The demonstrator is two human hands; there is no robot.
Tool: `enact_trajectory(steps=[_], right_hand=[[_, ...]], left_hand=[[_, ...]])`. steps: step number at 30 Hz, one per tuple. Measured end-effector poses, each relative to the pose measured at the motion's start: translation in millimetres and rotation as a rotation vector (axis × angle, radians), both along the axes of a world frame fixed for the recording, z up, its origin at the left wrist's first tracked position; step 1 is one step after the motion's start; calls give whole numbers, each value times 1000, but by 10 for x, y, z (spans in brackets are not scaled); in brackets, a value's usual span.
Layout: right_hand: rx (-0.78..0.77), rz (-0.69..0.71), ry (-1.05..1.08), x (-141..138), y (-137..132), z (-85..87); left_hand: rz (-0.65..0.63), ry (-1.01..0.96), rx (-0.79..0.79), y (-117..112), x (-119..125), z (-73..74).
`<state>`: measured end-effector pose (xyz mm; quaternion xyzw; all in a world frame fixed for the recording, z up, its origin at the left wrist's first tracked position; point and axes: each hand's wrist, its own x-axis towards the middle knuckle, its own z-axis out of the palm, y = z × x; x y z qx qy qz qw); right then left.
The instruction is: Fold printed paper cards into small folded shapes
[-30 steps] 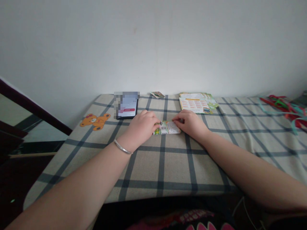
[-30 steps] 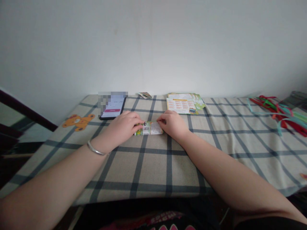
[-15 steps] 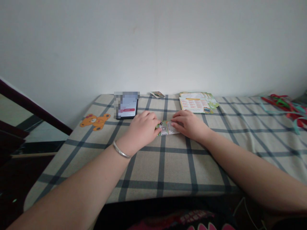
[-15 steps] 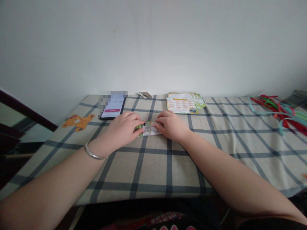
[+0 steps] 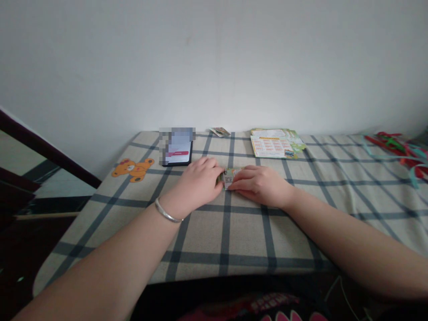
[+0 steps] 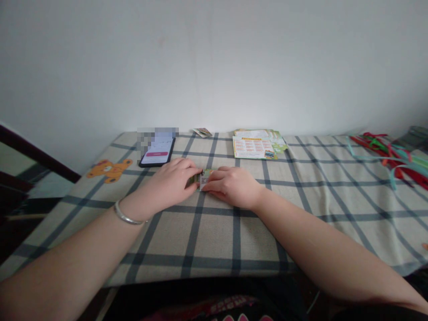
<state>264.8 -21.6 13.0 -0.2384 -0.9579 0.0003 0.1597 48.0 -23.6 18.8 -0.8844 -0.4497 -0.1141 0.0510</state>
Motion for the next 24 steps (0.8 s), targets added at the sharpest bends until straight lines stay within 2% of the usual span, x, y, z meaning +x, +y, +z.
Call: enact_trajectory(steps=[9,16,21,24], right_hand=[[8,-17,-58,-11,-21,19],[-4,5,-59,2,-31,15],[-7,5,-48,7,-32,15],[-5,-8,-56,3,-43,24]], left_hand=[[-55,2,-13,-12,-64,-18],[-320,-86,-71,84,-88,-17],[-382,-116,-136,113,-105,-4],[-375,-98,-130,111,-109,-4]])
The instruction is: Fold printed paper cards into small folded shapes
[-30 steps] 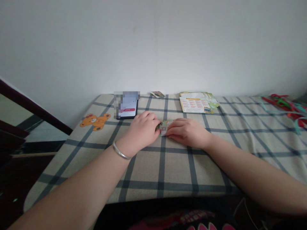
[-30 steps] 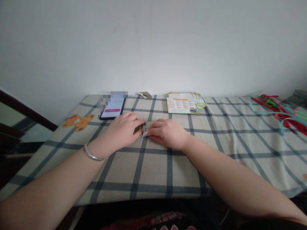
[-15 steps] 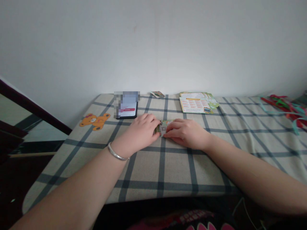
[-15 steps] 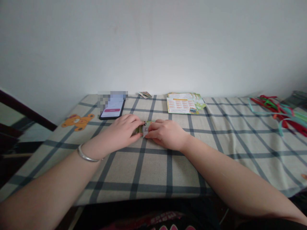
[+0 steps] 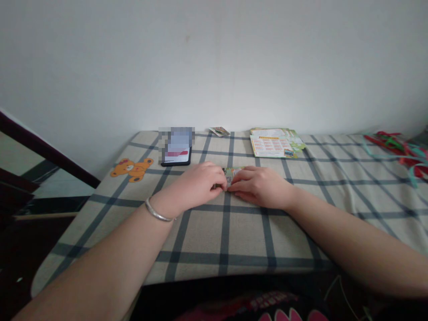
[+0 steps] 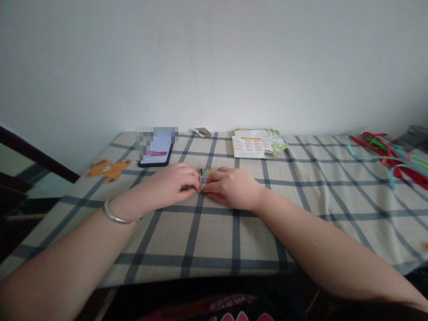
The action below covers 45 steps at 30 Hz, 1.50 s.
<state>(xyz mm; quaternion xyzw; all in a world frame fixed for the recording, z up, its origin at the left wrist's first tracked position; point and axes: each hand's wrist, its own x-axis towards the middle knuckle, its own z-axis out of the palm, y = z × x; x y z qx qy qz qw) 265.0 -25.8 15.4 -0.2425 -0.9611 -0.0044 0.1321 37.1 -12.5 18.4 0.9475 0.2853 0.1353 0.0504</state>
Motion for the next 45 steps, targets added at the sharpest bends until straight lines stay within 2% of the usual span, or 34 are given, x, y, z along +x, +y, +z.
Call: enact_trajectory(steps=[9,17,33,42,45], right_hand=[[-12,-18,-20,-9,-27,22],[23,-13,-38,-34,-12,23],[6,-9,-56,-35,-22,45],[25,-16,-65,-45,-28,57],[38,-11,-62,-45,-24,43]], left_hand=[[15,67,43,-64,28,26],[35,164,190,-196,89,73],[82,190,123,-192,-11,88],[160,226,53,-209,-62,216],[160,208,52,-178,-90,219]])
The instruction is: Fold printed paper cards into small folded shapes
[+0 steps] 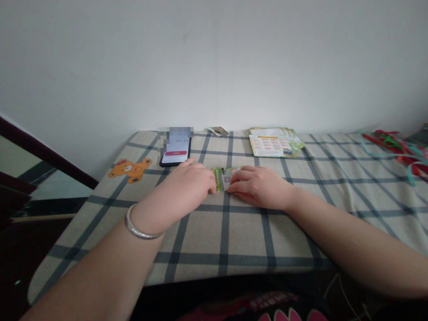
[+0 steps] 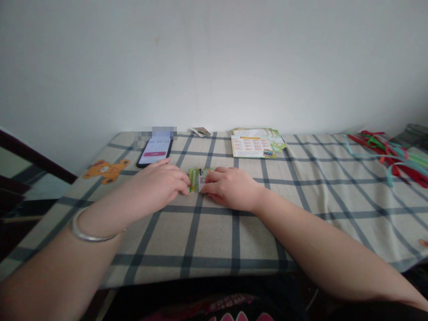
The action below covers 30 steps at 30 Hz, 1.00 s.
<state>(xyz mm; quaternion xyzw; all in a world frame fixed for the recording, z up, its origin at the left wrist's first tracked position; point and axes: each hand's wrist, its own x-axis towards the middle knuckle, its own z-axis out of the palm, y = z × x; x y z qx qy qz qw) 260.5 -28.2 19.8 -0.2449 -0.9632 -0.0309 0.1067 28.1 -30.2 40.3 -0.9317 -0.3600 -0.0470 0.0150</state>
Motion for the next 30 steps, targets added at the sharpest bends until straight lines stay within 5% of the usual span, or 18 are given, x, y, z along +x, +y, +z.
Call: enact_trajectory(steps=[30], right_hand=[[66,-2,-37,-42,-14,-80]], left_hand=[[-19,-26,-7,-26,-13,-104]])
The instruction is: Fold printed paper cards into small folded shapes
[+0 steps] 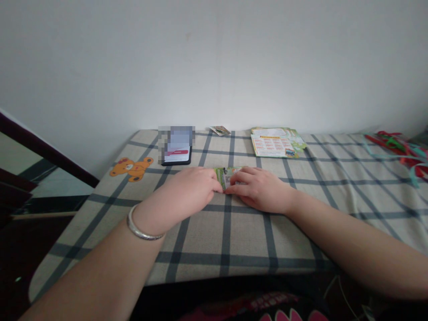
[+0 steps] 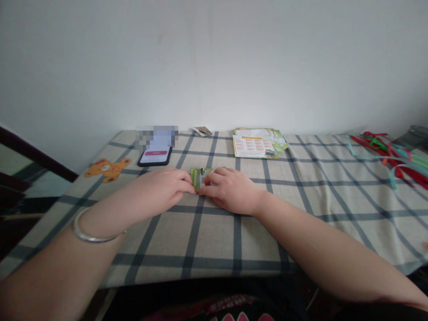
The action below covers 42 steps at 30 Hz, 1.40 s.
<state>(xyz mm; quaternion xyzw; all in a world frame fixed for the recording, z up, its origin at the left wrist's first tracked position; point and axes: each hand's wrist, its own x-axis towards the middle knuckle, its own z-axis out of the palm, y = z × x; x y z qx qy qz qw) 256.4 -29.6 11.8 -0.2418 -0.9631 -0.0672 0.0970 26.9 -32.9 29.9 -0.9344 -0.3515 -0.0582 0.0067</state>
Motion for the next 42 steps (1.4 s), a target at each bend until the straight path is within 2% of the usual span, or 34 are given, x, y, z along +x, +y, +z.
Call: enact_trajectory(steps=[8,20,25,34,42], right_hand=[[-118,0,4,76,-18,142],[-124,-8,-66,120,-48,286],[-144,-65,-74,186,-32,309],[-150,-193,-93,293,-19,333],[-209,-207,-90,393,16,356]], left_hand=[[50,29,-21,-13,38,74],[88,66,-44,-24,47,135],[118,69,-101,-2,34,149],[119,51,-100,-9,29,147],[106,46,-117,6,18,143]])
